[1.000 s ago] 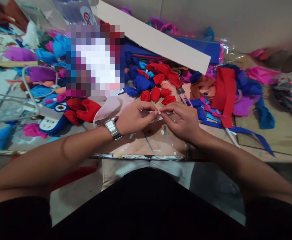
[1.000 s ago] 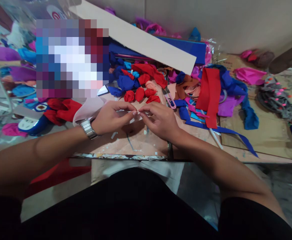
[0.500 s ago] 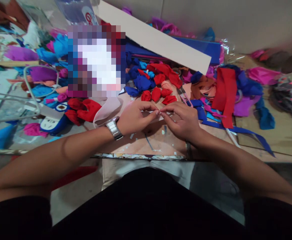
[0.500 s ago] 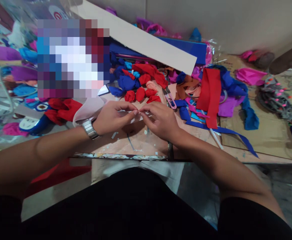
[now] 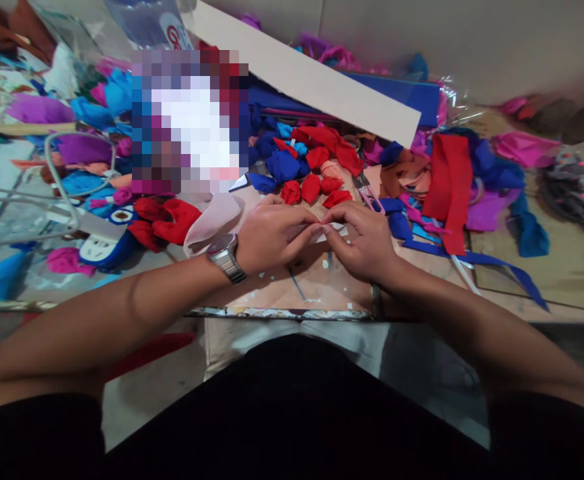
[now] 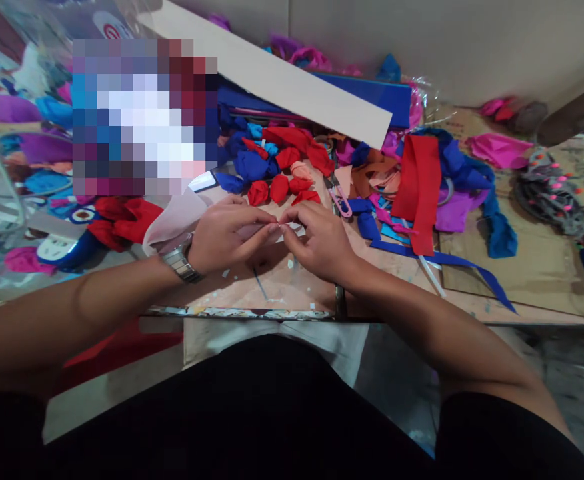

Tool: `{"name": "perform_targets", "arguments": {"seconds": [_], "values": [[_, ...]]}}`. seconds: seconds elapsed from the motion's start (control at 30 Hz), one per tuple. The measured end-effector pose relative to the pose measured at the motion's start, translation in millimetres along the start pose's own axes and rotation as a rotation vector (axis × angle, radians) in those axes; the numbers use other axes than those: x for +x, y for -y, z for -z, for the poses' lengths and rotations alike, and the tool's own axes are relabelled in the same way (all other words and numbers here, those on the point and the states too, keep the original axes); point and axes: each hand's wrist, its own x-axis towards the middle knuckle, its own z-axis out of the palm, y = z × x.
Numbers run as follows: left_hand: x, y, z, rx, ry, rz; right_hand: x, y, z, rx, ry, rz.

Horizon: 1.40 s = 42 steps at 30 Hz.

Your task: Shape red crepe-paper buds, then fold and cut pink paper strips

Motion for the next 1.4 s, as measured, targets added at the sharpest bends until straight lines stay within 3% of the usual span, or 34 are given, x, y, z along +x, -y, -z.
{"name": "perform_targets", "arguments": {"seconds": [0.47,0.7,0.87,1.13,1.4], "values": [[0.4,-1.7,3.3,0.023,0.074,0.006,1.1,-1.8,0.3,0.015,-0.014,0.011],[1.0,-2.0,2.1,0.011,0.043,-0.009,1.6,-4.2,-3.2,-0.013,0.01,0.012],[0.9,-1.9,2.8,-0.031,0.051,0.016,1.1,-3.3,-0.2,0.015,0.049,-0.025],[2.0,-3.6,4.8,-0.105,0.08,0.102,-0.8,-4.0,0.6,0.031,0.011,-0.002],[3.3,-4.3,5.8,-0.152,0.076,0.099,0.3,-2.4,0.2,0.026,-0.004,0.018]]}}
